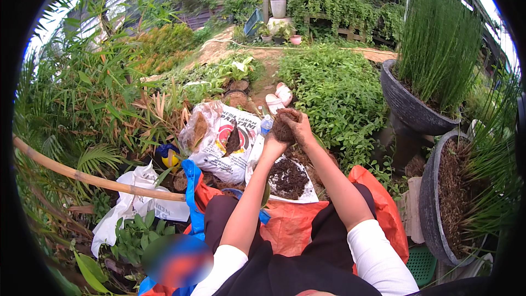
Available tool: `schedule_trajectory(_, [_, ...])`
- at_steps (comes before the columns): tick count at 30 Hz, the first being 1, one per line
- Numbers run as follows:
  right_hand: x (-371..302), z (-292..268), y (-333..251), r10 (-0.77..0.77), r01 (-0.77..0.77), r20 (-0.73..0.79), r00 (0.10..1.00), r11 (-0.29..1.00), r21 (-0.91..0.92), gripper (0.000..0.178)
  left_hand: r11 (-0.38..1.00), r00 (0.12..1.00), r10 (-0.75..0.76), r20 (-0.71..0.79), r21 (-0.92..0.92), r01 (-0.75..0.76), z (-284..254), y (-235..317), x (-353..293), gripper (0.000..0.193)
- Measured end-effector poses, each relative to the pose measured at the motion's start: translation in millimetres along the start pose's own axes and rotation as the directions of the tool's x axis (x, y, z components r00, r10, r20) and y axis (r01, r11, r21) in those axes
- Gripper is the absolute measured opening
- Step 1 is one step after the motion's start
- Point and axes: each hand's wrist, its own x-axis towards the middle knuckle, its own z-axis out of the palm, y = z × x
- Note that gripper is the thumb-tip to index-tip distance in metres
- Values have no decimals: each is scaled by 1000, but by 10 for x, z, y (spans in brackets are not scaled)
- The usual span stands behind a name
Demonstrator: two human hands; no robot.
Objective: The person sits on the ground and uses their hands to pack soil around the base of a plant cutting. They repeatedly add soil, press it firmly, and adjust the cutting to secure it in place.
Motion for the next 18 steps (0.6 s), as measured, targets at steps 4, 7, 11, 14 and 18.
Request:
schedule_trajectory(4, [-30,-9,-32,-49,63,109,993,990,-128,26,988,1000,1,-26,-152,-5,20,-57,-8,52])
schedule_trajectory(7, [-49,-11,-54,-57,76,171,984,991,-108,34,984,999,10,-39,-178,-17,16,-107,17,53])
schedule_trajectory(11, [-69,-7,-42,-62,85,225,972,992,-92,49,990,998,60,-8,-124,-61,-6,-151,43,52])
schedule_trajectory(14, [-87,-8,-32,-99,139,257,961,980,-141,57,987,990,138,-41,-81,-141,3,-172,40,44])
schedule_trajectory(18, [-111,-21,-73,-60,128,259,964,958,-256,58,981,984,154,-94,-106,-164,33,-184,44,38])
